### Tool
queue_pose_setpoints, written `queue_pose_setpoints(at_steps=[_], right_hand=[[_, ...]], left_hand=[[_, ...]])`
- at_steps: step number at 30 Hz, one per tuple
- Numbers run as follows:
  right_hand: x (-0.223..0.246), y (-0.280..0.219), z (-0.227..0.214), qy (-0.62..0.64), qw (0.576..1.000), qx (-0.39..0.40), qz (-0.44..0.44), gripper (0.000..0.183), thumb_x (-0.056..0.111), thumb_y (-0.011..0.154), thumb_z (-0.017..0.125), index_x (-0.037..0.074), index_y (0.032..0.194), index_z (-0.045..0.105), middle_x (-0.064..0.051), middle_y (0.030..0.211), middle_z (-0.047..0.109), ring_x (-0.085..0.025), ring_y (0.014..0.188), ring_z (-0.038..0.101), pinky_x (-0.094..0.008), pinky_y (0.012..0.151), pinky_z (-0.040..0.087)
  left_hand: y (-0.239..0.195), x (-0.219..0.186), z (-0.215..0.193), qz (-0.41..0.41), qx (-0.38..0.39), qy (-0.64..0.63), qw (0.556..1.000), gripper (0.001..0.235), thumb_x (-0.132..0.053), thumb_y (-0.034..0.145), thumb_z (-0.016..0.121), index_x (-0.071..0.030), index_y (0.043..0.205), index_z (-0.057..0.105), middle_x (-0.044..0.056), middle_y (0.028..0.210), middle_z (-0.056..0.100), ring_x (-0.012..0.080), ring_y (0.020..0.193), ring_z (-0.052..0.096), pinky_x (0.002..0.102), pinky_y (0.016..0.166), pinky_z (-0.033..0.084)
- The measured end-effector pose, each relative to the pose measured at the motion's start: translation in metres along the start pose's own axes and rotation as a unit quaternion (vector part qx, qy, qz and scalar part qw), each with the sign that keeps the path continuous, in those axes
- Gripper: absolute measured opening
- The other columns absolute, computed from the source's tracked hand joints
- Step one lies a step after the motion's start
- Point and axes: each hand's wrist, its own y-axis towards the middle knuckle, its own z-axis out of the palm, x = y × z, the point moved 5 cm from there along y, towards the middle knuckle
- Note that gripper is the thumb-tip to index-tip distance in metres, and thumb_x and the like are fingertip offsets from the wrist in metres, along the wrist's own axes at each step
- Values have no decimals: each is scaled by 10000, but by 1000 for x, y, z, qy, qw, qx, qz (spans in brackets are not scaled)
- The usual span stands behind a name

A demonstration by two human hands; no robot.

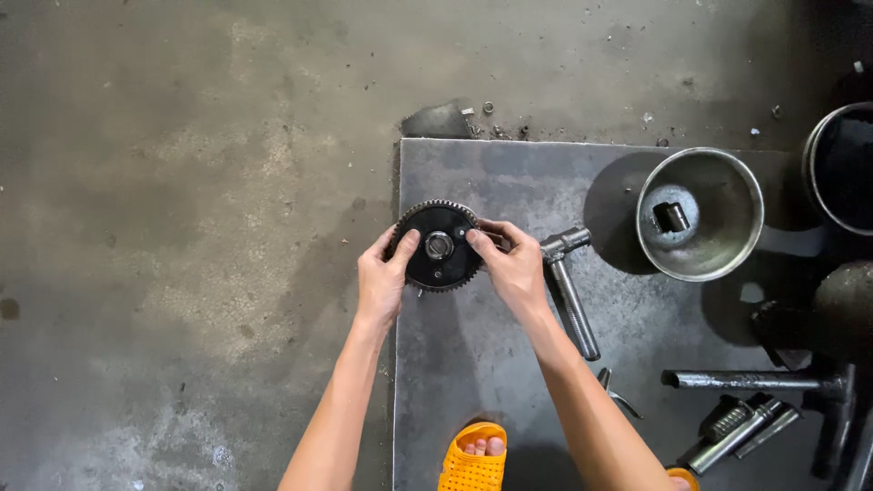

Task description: Assembling a motorcycle clutch gear by inserting pins and using a hammer to secure the assembly.

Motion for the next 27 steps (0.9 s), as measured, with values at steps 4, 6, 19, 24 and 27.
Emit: queue_pose_setpoints(at_steps=[4,6,19,24,27], right_hand=[[-3,2,0,-13,1000,5,-10,346,291,889,826,74,1150,764,-151,1013,779,-189,941,737,-345,793,621],[-8,3,-5,-18,1000,8,-8,325,309,896,814,108,1147,767,-120,1000,784,-178,924,743,-334,762,624],[-117,-21,-134,-442,888,-119,-47,350,207,860,741,56,1158,636,-204,995,643,-460,972,676,-536,867,544],[-19,-48,-119,-229,972,-52,-18,268,142,931,672,-9,1152,692,-195,773,699,-282,570,673,-397,498,531],[68,-82,-81,-78,993,11,-90,407,73,971,578,28,1375,602,-220,768,661,-297,462,618,-409,435,553]], left_hand=[[-2,-10,3,-18,61,107,992,639,-352,749,913,-41,1269,712,165,1099,753,206,1028,676,359,880,581],[3,-5,4,-36,84,127,988,783,-378,644,976,-62,1302,691,147,1114,753,222,1050,700,358,910,584],[-8,-34,12,-55,161,276,946,892,-481,791,813,-40,1492,483,239,1418,589,372,1348,547,452,1090,489],[5,-27,8,-60,170,332,926,929,-550,817,757,-183,1581,376,185,1508,527,349,1401,501,459,1157,438],[5,-22,9,-71,177,360,913,922,-608,824,701,-249,1594,343,193,1525,508,379,1409,485,490,1176,410]])
